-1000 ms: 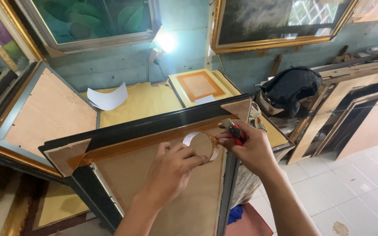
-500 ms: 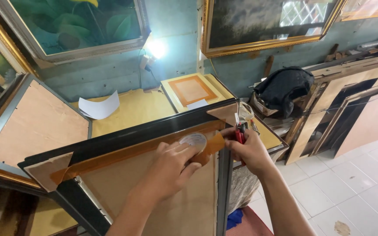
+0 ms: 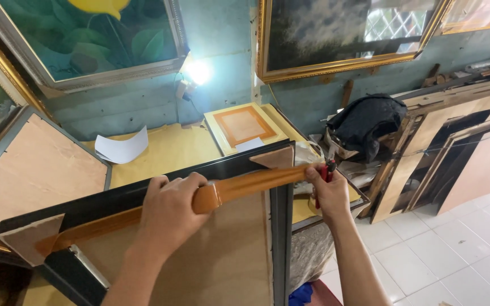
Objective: Applying adhesive tape to the back edges of a framed mirror and cleaning the surface with a cloth.
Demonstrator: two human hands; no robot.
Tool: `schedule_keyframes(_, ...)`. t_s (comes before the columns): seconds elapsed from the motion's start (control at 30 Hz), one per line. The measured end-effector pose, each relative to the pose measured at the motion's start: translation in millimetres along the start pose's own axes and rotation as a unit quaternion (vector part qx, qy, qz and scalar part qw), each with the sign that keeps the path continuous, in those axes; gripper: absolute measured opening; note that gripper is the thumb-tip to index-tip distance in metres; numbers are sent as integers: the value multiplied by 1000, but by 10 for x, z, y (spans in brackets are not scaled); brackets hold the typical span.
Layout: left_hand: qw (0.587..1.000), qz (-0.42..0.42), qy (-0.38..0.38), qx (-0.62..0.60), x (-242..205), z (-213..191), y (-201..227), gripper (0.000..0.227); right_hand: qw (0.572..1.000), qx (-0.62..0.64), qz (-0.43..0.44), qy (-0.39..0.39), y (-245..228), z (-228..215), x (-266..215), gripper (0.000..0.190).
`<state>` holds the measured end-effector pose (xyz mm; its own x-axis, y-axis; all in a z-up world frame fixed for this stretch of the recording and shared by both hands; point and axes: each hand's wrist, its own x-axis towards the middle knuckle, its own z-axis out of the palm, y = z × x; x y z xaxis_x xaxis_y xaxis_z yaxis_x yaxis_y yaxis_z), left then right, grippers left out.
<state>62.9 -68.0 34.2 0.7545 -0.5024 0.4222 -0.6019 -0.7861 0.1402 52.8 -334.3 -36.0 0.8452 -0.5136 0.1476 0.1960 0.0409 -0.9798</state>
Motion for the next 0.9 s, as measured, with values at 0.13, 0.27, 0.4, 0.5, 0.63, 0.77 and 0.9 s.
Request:
schedule_keyframes(0.13, 985, 9, 142, -96, -84, 51, -113, 55, 993, 94, -70, -27, 312, 15, 251, 21)
schedule_keyframes(0.27, 968, 62, 204, -129, -157, 182, -140, 45, 994, 80, -55, -52, 294, 20, 351, 13)
schedule_keyframes(0.4, 958, 113, 257, -58, -156, 287, -82, 45, 996, 1, -78, -32, 224, 54, 376, 17)
schedule_keyframes(0.5, 951, 109, 287, -30, -154, 368, -13, 50, 995, -6, -95, 1, 132, 93, 331, 36)
schedule_keyframes(0.63, 942, 112, 315, 4, -149, 423, 43, 48, 998, -21, -61, 25, -31, 130, 179, 50)
schedule_keyframes(0.77, 938, 105, 330, 19, -152, 434, 49, 48, 996, -19, -86, 21, 33, 144, 188, 49)
schedule_keyframes(0.9, 938, 90, 334, 36, -155, 446, 67, 46, 997, -17, -62, 38, -80, 184, 103, 44)
